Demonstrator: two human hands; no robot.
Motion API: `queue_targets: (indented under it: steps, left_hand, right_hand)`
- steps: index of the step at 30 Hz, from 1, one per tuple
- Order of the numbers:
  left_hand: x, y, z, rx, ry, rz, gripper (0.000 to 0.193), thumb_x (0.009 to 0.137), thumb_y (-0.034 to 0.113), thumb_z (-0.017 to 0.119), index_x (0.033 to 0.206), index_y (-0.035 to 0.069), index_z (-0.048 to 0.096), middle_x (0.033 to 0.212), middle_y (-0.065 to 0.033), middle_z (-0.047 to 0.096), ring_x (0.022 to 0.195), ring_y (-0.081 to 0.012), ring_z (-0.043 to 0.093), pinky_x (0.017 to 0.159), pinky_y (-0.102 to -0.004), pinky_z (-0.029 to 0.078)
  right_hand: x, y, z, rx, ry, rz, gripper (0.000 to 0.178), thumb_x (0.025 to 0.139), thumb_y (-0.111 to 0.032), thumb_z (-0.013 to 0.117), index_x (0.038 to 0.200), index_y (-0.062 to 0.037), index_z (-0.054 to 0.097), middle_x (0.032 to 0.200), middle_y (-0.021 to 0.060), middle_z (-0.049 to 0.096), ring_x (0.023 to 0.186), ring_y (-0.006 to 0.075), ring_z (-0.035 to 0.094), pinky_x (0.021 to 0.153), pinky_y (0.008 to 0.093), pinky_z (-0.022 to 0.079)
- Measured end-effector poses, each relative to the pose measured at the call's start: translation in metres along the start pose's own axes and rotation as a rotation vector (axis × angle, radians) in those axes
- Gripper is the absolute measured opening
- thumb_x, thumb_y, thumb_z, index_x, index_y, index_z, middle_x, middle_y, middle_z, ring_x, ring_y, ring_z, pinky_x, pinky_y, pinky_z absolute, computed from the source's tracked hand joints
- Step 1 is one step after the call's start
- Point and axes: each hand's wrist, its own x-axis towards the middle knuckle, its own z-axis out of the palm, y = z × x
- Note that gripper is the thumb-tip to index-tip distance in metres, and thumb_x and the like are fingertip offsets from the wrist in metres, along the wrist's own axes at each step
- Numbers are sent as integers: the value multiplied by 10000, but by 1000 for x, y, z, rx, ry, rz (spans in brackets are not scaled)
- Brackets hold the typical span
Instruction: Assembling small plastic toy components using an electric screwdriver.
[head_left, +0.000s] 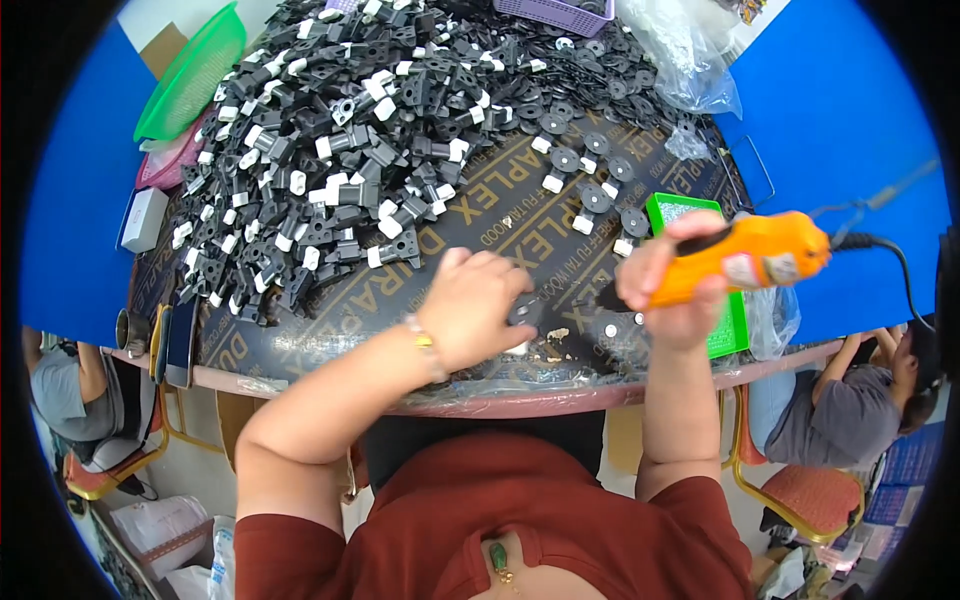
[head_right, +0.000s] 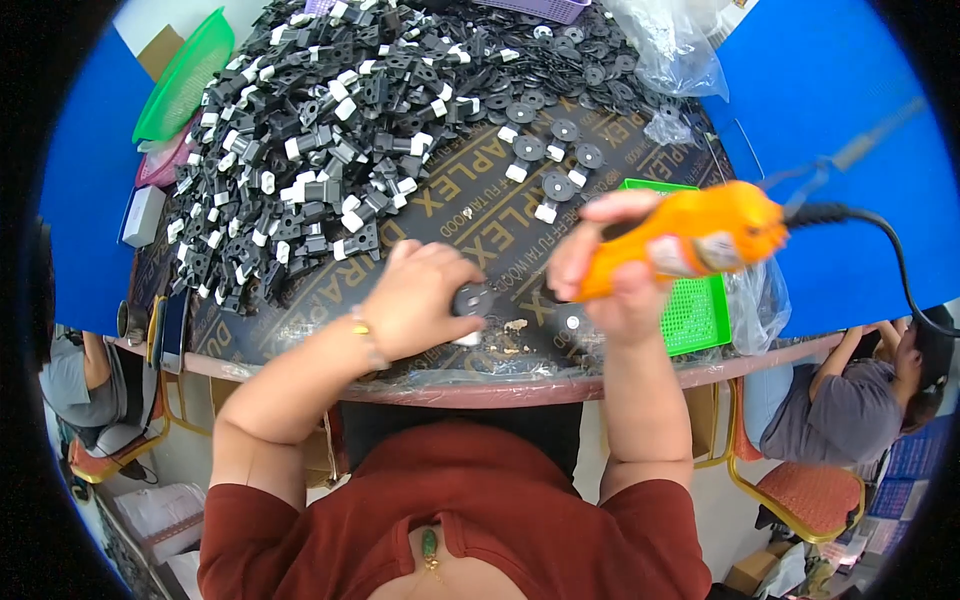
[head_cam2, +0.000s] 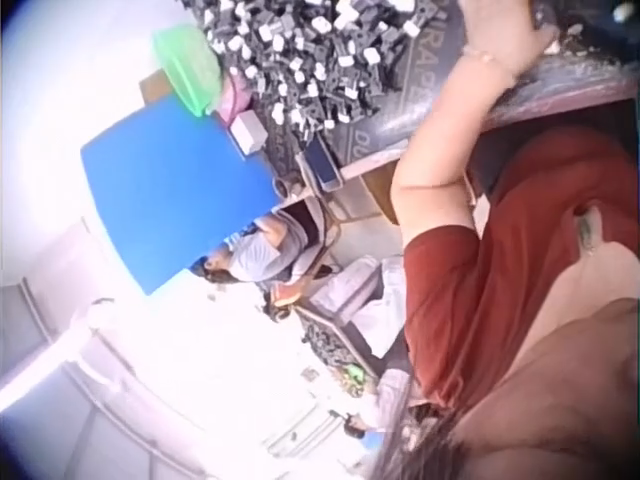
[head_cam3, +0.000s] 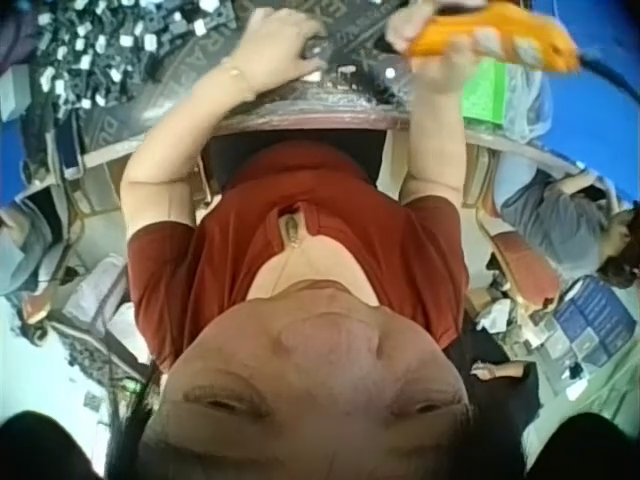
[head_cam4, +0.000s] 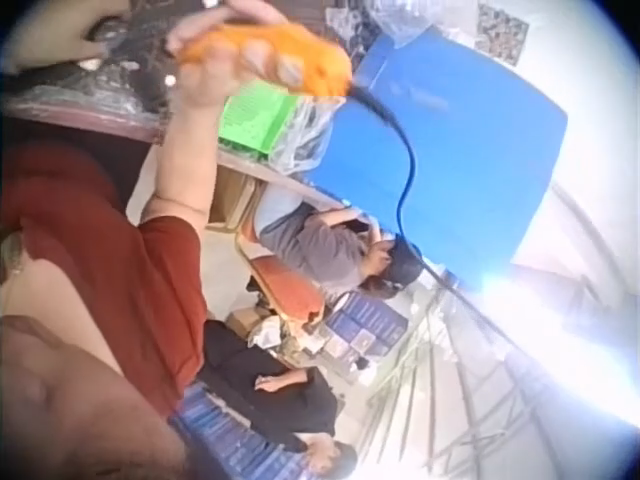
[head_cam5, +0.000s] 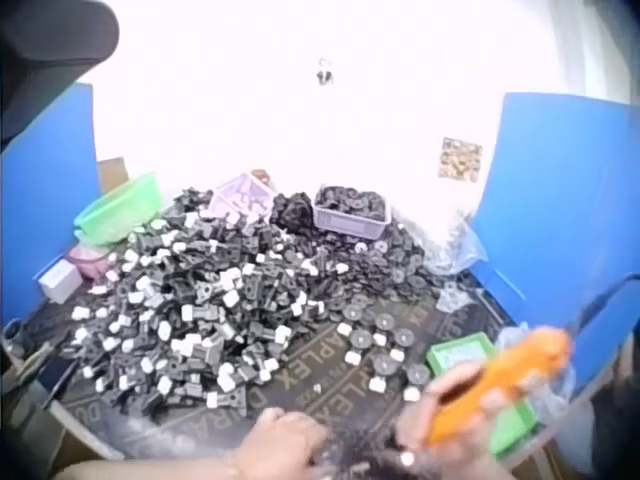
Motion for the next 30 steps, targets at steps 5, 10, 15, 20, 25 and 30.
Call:
queue_targets:
  steps: [5, 10, 15, 20, 25, 30]
  left_hand:
    - [-96, -25, -102, -61, -492, 2, 381, 659, 290, 779, 959, 74, 687, 867, -124, 656, 854, -309, 634, 788, -409, 474]
    - [-177, -46, -148, 32, -677, -471, 583, 622, 461, 818, 1025, 54, 713, 951, -153, 691, 885, -331, 662, 797, -386, 517]
    - [-109, -34, -124, -89, -148, -188, 299, 730, 170, 773, 960, 26, 647, 994, -140, 663, 957, -328, 618, 874, -395, 475]
    - [29, -50, -47, 28, 228, 202, 280, 779, 130, 725, 1003, 42, 582, 1181, -173, 604, 1121, -365, 549, 952, -437, 442]
    - [150, -73, 4, 154, 351, 273, 262, 780, 162, 727, 1009, 97, 619, 1294, -108, 578, 1214, -319, 497, 1015, -444, 369]
    - [190, -80, 18, 145, 199, 236, 207, 760, 218, 749, 931, 131, 670, 1024, -44, 683, 1183, -284, 514, 968, -424, 351]
  right_hand:
    - [-26, -50, -44, -252, 130, -74, 491, 917, -482, 601, 1116, -60, 449, 723, 51, 551, 541, 137, 526, 505, 283, 439]
    - [-47, -84, -78, -370, 258, -152, 429, 945, -438, 574, 1119, -59, 475, 744, 58, 559, 568, 137, 526, 540, 271, 428]
    - [-56, -91, -100, -375, 366, -199, 408, 934, -394, 610, 1125, -56, 484, 776, 79, 577, 609, 164, 547, 567, 307, 466]
    - [-52, -81, -108, -488, 483, -203, 293, 917, -246, 654, 1068, -40, 510, 723, 81, 572, 572, 155, 551, 546, 264, 482]
    - [-52, -80, -117, -506, 530, -187, 262, 919, -209, 644, 1065, -39, 510, 722, 72, 570, 563, 146, 546, 533, 261, 477]
    - [-45, -80, -135, -571, 614, -196, 203, 919, -154, 626, 1038, -36, 512, 703, 61, 564, 552, 138, 543, 519, 263, 473]
